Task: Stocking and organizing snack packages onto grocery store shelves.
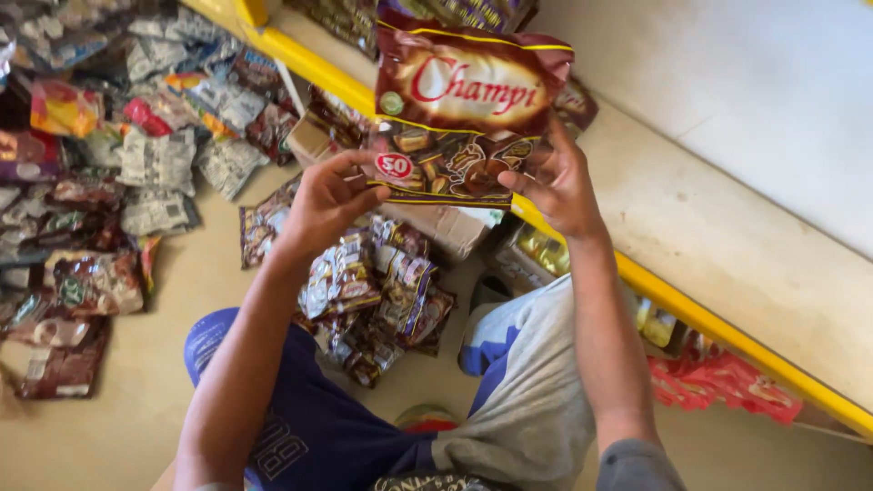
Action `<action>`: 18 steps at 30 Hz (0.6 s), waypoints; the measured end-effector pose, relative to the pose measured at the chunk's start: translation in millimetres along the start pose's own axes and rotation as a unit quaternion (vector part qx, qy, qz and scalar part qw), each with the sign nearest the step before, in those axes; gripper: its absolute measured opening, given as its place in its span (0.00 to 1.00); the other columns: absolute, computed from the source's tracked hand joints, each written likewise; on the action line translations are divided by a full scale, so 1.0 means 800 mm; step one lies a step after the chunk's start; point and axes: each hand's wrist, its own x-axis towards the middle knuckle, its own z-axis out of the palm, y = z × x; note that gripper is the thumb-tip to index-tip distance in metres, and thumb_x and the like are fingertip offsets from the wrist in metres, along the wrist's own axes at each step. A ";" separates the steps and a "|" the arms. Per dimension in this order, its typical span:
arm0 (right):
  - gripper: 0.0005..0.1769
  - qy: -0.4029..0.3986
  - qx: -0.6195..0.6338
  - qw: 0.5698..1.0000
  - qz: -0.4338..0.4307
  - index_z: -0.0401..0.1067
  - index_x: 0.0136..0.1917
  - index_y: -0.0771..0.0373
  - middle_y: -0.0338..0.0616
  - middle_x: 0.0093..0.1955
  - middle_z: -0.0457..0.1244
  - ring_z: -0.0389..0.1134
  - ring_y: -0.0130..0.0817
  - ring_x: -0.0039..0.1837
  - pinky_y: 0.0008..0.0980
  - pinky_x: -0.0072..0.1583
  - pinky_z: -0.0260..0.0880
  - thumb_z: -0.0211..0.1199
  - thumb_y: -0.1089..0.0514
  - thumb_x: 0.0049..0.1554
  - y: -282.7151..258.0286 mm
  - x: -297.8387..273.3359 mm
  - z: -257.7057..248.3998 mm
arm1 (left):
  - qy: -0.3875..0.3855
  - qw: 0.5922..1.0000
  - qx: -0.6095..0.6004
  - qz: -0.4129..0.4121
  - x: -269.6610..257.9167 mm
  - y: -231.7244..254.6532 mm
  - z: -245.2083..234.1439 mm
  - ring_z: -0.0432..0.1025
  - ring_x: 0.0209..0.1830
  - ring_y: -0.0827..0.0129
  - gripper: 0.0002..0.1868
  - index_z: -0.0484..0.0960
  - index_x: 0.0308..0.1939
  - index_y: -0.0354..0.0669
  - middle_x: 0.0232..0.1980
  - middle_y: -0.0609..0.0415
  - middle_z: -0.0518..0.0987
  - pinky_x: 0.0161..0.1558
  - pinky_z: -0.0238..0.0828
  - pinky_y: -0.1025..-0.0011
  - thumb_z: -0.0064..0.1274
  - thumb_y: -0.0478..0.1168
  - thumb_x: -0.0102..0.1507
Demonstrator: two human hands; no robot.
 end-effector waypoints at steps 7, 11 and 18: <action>0.48 0.100 -0.008 0.994 -0.038 0.49 0.83 0.64 0.51 0.59 0.70 0.72 0.33 0.60 0.34 0.63 0.73 0.70 0.69 0.56 0.010 0.009 -0.056 | 0.167 0.974 0.032 0.151 0.087 -0.078 0.049 0.77 0.50 0.75 0.15 0.77 0.57 0.30 0.51 0.52 0.83 0.55 0.75 0.77 0.55 0.27 0.66; 0.49 0.143 -0.016 0.988 -0.063 0.49 0.83 0.65 0.51 0.60 0.70 0.72 0.33 0.61 0.33 0.65 0.72 0.70 0.70 0.56 0.012 0.011 -0.082 | 0.172 0.973 0.010 0.153 0.142 -0.093 0.076 0.75 0.45 0.77 0.15 0.79 0.60 0.30 0.47 0.51 0.82 0.48 0.72 0.78 0.55 0.27 0.68; 0.50 0.264 0.074 0.950 -0.148 0.44 0.85 0.61 0.51 0.60 0.69 0.71 0.34 0.62 0.35 0.69 0.70 0.68 0.70 0.58 0.034 0.008 -0.129 | 0.129 0.975 -0.123 0.130 0.202 -0.112 0.137 0.79 0.43 0.73 0.14 0.79 0.58 0.32 0.45 0.52 0.83 0.48 0.78 0.74 0.55 0.32 0.69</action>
